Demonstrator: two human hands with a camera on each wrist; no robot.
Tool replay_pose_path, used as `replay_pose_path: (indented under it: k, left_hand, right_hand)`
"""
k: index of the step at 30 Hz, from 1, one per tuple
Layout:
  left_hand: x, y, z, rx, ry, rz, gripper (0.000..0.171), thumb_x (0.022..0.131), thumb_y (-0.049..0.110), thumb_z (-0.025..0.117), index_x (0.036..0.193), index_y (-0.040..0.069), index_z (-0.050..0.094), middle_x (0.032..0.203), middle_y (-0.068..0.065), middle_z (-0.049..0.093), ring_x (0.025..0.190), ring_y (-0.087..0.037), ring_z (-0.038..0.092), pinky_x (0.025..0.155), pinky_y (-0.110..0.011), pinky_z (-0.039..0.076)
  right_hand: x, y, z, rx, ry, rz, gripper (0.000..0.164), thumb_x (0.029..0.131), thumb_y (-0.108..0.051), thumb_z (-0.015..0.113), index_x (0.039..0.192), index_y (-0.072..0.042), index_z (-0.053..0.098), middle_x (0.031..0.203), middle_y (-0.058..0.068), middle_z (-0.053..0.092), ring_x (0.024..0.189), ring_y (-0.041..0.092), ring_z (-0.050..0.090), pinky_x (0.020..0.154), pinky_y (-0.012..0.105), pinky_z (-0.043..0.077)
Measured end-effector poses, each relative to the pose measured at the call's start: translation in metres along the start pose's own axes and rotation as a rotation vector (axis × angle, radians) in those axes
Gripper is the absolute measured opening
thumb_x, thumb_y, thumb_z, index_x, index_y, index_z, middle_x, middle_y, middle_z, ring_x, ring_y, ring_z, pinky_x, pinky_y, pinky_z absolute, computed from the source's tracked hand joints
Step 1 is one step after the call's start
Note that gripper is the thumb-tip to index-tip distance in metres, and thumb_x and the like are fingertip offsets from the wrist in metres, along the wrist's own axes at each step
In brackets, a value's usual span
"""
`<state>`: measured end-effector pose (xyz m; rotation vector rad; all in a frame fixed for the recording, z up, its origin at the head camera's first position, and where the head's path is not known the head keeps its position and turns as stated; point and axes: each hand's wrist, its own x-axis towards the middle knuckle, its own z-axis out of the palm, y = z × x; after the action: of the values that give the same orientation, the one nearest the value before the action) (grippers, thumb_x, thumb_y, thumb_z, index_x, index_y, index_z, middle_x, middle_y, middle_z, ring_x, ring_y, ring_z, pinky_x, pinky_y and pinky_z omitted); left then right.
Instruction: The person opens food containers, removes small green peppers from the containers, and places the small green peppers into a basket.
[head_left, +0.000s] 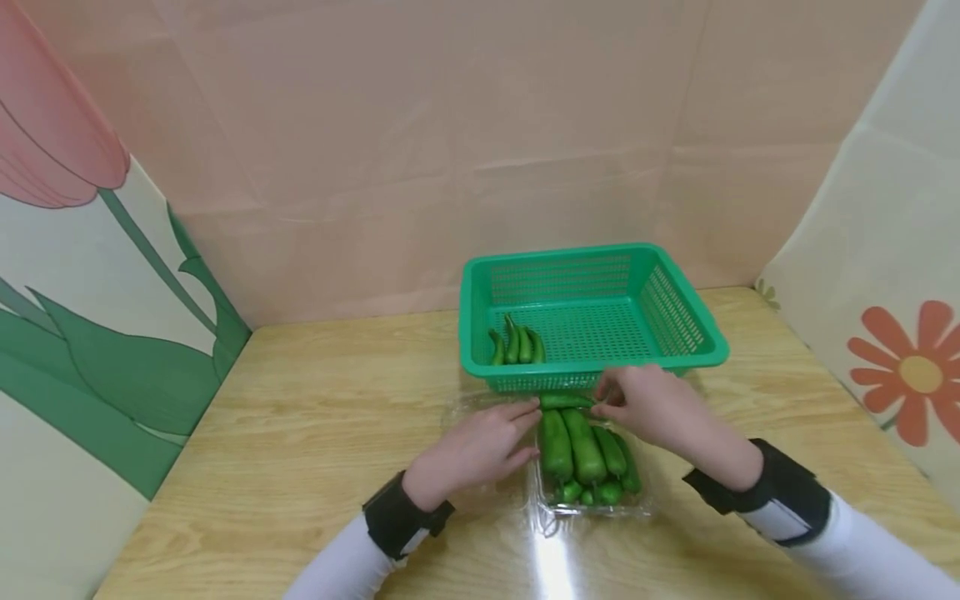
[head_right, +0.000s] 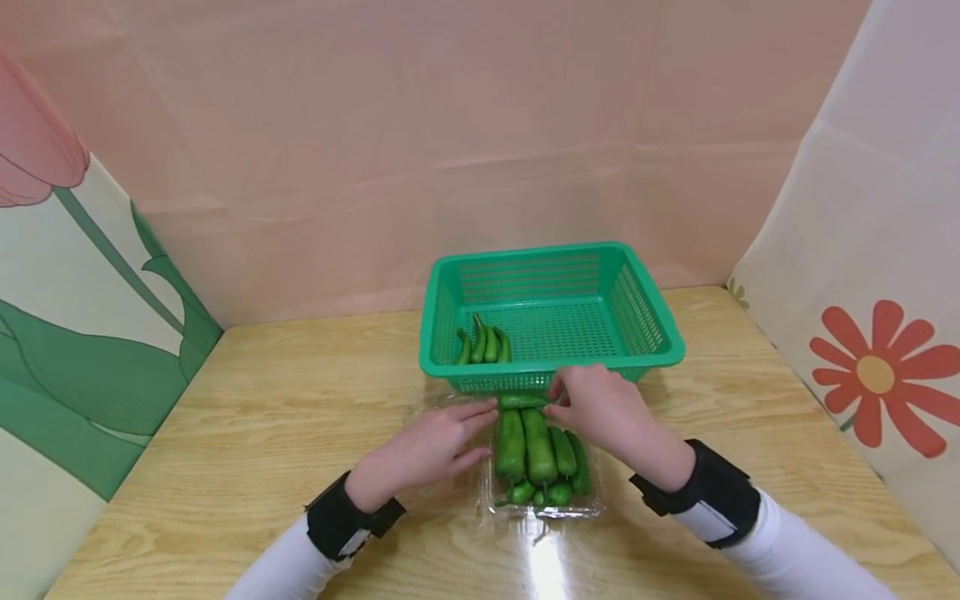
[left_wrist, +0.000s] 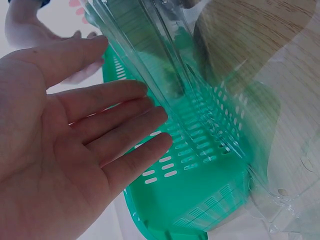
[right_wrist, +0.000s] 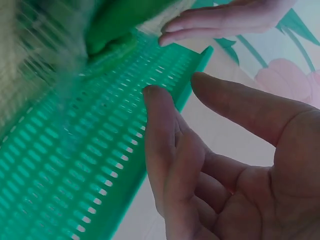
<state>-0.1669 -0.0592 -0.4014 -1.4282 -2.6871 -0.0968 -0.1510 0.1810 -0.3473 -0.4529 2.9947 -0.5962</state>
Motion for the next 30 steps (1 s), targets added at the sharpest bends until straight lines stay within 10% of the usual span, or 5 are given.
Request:
replay_pose_path:
  k: [30]
  left_hand:
    - [0.000, 0.001, 0.000, 0.009, -0.006, -0.004, 0.051, 0.093, 0.039, 0.057, 0.132, 0.006, 0.054, 0.141, -0.012, 0.049, 0.124, -0.020, 0.054, 0.102, -0.027, 0.047]
  right_hand:
    - [-0.016, 0.004, 0.026, -0.056, -0.111, 0.017, 0.031, 0.077, -0.034, 0.076, 0.085, -0.005, 0.070, 0.064, -0.003, 0.060, 0.054, 0.009, 0.050, 0.046, 0.025, 0.043]
